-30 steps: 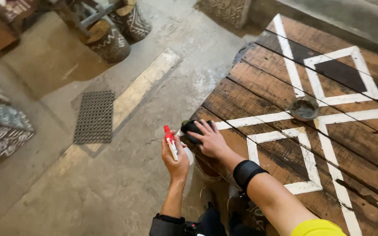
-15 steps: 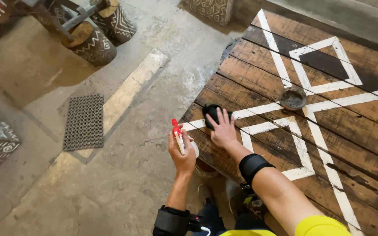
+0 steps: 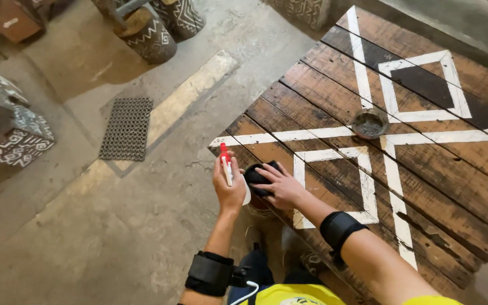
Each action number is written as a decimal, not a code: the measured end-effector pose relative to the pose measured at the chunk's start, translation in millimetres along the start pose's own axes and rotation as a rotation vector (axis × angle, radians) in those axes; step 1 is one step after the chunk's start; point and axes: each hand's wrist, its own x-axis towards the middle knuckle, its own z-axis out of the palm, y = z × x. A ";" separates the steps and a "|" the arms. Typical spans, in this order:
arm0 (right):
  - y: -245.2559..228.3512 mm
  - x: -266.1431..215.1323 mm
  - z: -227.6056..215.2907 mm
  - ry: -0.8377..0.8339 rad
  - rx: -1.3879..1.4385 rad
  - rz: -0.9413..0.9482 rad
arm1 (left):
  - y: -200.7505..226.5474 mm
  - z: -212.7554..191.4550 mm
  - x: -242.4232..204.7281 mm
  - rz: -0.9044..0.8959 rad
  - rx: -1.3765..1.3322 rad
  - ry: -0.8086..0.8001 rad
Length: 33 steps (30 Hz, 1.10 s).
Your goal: The person wipes the surface of a wooden table with a cloth while holding a spray bottle, then moves to wipe a small wooden stool, and finally wipes another wooden table with a different geometric pattern. The person uses a cloth to clean the surfaces.
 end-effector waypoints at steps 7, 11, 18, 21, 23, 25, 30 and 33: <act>21.1 -1.0 -17.3 -0.006 -0.085 0.247 | 2.6 16.2 -10.3 0.055 0.021 -0.036; 48.4 7.5 -25.6 -0.036 -0.117 0.406 | 0.0 21.2 -10.5 -0.028 0.025 -0.095; 72.3 36.1 -1.0 0.151 -0.045 0.527 | 4.1 6.8 -3.2 -0.003 -0.014 -0.088; 65.3 38.4 6.7 0.186 -0.081 0.495 | 0.4 -2.7 -1.3 0.044 0.012 -0.026; 54.4 42.7 7.7 0.187 -0.078 0.429 | 3.1 -6.8 4.4 0.032 0.046 -0.010; 36.1 32.2 14.5 0.172 -0.077 0.384 | 0.2 -8.8 -3.4 0.000 0.070 -0.010; -2.5 20.9 1.0 0.116 -0.092 0.196 | 6.9 -3.6 -13.6 0.045 0.023 -0.009; -3.9 6.4 14.7 0.072 0.006 0.097 | 6.4 6.1 -28.5 0.084 0.006 -0.003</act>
